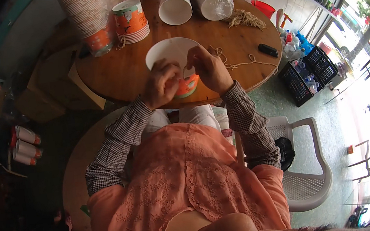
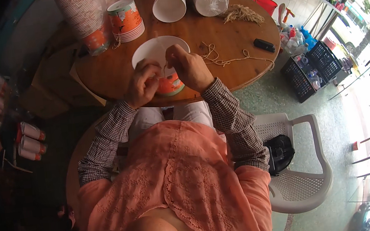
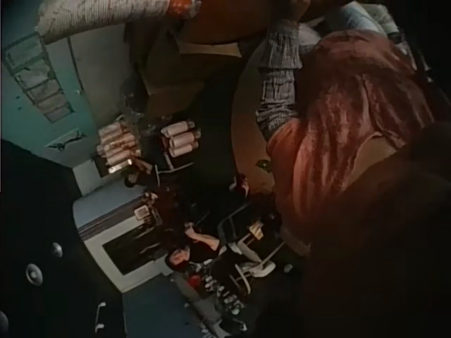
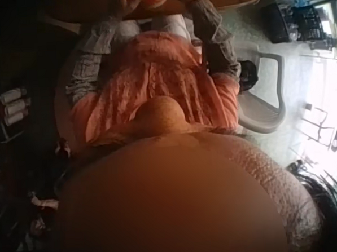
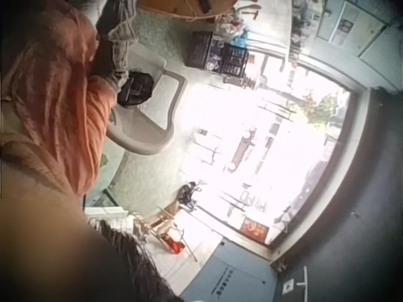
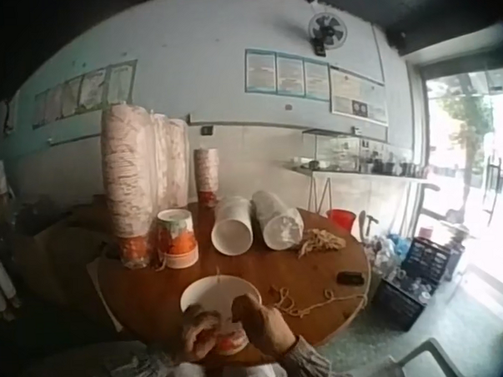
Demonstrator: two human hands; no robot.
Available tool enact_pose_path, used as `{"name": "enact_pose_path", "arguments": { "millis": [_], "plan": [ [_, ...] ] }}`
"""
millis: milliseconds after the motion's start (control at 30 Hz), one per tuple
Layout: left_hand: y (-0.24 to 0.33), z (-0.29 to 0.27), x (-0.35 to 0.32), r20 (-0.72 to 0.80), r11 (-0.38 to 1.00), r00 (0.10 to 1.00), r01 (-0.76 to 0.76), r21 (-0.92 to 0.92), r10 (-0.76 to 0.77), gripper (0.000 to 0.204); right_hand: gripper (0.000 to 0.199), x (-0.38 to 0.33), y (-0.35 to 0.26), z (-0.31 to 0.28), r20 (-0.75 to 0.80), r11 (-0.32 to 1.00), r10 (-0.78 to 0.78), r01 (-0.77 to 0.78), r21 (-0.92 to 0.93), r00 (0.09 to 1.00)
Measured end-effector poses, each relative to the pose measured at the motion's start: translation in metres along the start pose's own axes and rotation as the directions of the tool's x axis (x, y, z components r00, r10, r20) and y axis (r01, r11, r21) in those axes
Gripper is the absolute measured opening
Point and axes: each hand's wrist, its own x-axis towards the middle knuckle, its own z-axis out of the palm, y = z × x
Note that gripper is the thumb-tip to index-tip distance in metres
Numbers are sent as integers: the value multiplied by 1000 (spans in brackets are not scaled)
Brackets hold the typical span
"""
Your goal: The person is attaching strings to small decorative paper buckets.
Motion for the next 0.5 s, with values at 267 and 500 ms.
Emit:
{"name": "enact_pose_path", "arguments": {
  "millis": [267,500],
  "plan": [
    [-10,-9,2,-67,954,967,229,-192,-245,13,3,12,10,8,-24,997,-38,36,-72,999],
    [-1,-2,15,149,856,912,410,-314,-382,21,4,20,7,7,-95,989,-114,103,-106,989]
  ]
}}
